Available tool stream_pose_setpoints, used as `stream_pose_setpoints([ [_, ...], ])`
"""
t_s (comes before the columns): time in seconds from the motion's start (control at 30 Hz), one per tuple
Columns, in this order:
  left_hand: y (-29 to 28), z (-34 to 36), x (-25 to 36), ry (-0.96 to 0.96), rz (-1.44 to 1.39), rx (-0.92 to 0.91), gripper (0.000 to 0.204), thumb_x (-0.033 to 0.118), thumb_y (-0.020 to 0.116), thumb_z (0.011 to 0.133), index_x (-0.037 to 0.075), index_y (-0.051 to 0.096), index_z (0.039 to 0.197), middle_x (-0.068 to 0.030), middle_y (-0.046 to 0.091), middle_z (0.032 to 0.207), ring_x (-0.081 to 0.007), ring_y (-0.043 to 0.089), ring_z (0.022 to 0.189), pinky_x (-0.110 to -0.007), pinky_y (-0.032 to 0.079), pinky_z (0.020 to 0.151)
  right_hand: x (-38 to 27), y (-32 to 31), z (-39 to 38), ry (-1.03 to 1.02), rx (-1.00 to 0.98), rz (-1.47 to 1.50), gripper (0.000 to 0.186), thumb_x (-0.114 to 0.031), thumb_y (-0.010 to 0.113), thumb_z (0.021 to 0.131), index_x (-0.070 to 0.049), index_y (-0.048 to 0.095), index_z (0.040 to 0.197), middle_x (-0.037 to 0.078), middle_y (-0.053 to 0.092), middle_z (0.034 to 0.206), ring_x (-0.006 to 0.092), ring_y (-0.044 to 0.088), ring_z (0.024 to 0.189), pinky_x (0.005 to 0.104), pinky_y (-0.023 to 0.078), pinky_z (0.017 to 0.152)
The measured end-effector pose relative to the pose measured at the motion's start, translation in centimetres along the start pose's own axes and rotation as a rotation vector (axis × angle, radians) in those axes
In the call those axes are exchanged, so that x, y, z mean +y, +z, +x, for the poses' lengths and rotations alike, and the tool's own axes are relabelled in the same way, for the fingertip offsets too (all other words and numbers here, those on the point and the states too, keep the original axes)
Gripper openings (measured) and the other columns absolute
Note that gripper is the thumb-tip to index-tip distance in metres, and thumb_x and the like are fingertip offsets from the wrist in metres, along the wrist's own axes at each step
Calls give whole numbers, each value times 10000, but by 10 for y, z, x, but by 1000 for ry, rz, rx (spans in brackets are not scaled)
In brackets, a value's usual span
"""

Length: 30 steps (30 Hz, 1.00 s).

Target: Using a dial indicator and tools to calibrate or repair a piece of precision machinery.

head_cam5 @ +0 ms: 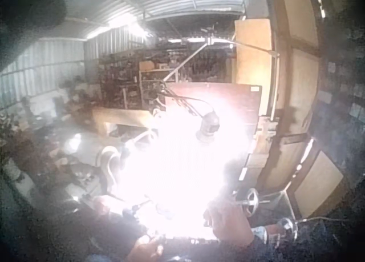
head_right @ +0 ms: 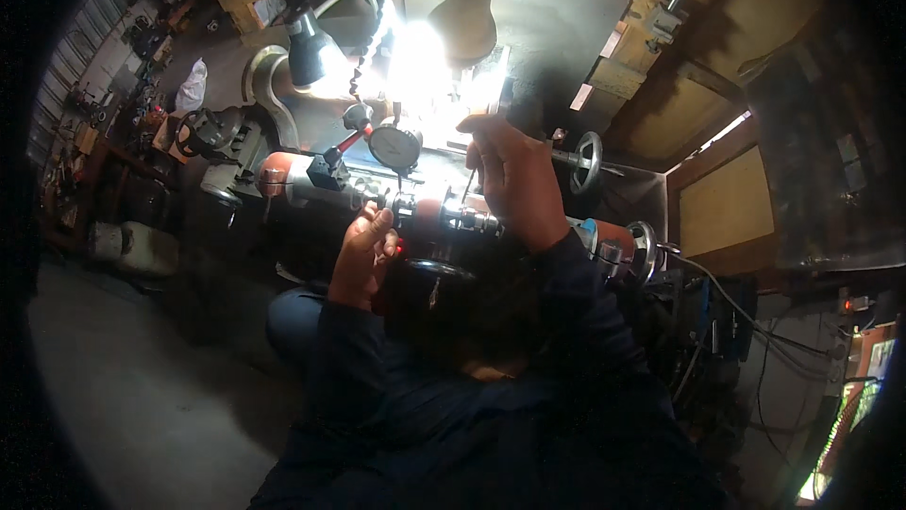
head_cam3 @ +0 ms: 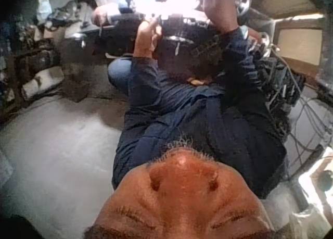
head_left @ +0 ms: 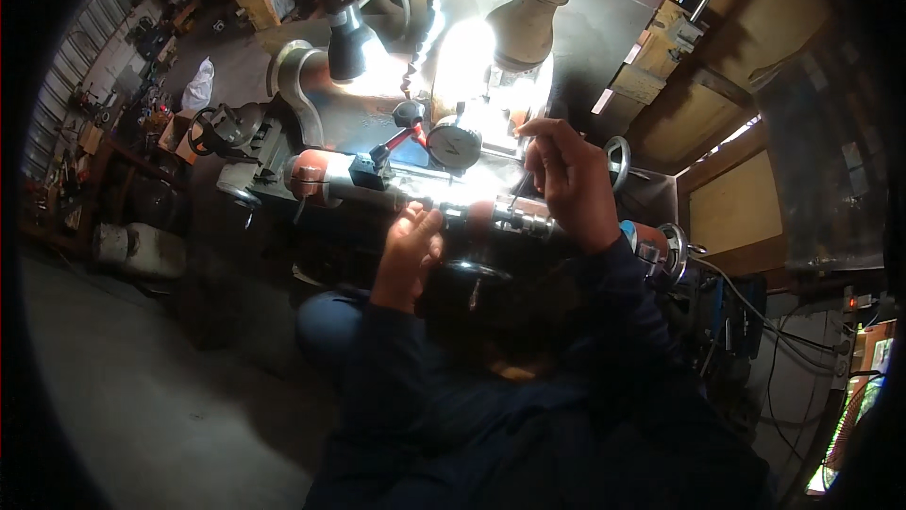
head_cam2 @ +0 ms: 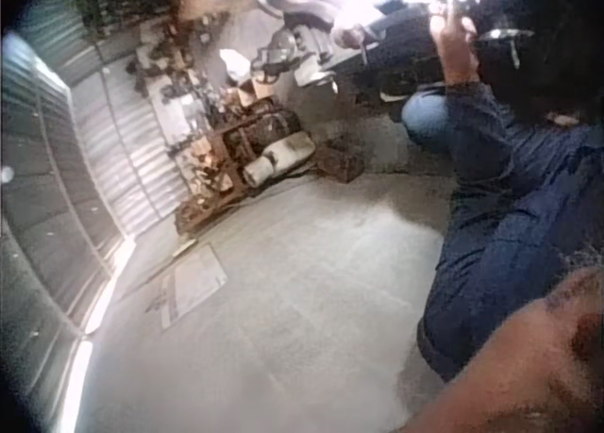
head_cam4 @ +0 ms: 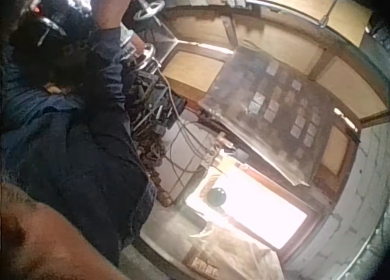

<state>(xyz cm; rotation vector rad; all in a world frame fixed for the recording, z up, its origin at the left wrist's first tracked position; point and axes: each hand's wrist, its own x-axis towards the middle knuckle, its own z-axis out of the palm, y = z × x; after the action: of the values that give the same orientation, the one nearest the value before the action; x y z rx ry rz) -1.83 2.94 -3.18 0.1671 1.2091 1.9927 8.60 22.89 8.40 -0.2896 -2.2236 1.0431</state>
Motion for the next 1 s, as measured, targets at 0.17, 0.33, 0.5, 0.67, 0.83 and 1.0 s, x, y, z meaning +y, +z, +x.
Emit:
stream_pose_setpoints([
  [0.17, 4, 1, -11, 16, -72, -83, 240, 159, 657, 910, 79, 495, 1068, 4, 523, 817, -50, 495, 586, -158, 351, 471, -6, 0, -4, -118, -92, -1, 187, -30, 495, 980, -40, 631, 1108, 55, 579, 683, 106, 540, 575, 274, 448, 551],
  [0.33, 7, 0, -10, 51, -49, -133, 298, 141, 660, 897, 78, 489, 1133, -4, 528, 847, -62, 510, 665, -177, 375, 536, -8, 0, -4, -212, -78, -95, 245, -39, 522, 939, -44, 621, 1163, 93, 606, 720, 177, 604, 623, 303, 491, 607],
  [0.5, 7, 1, -15, 89, -85, -114, 359, 149, 664, 895, 76, 485, 1198, 0, 530, 844, -62, 504, 673, -179, 372, 544, -8, 2, 1, -46, -109, 48, 298, -72, 520, 920, -29, 606, 1201, 118, 611, 701, 205, 618, 616, 320, 506, 636],
  [0.67, -2, 5, -17, -15, 63, -98, 457, 182, 679, 902, 61, 476, 1293, 9, 544, 829, -56, 500, 681, -180, 383, 561, 0, -8, 8, -49, -219, 133, 287, -131, 514, 940, -17, 614, 1184, 108, 615, 726, 165, 577, 632, 294, 488, 638],
  [0.83, 0, 4, -20, 100, -12, -117, 376, 178, 666, 911, 47, 501, 1223, 8, 540, 796, -52, 505, 661, -173, 385, 557, 16, -2, 18, -34, -323, 325, 277, -185, 494, 984, 4, 624, 1141, 75, 622, 785, 126, 552, 678, 267, 470, 658],
  [1.0, 0, 2, -14, 108, 166, -129, 223, 121, 605, 924, 0, 482, 1066, -10, 524, 780, -54, 513, 660, -193, 425, 574, 17, 2, 6, 126, -372, 731, 263, -229, 508, 1007, 6, 621, 1042, 16, 569, 778, 98, 539, 699, 253, 461, 659],
])
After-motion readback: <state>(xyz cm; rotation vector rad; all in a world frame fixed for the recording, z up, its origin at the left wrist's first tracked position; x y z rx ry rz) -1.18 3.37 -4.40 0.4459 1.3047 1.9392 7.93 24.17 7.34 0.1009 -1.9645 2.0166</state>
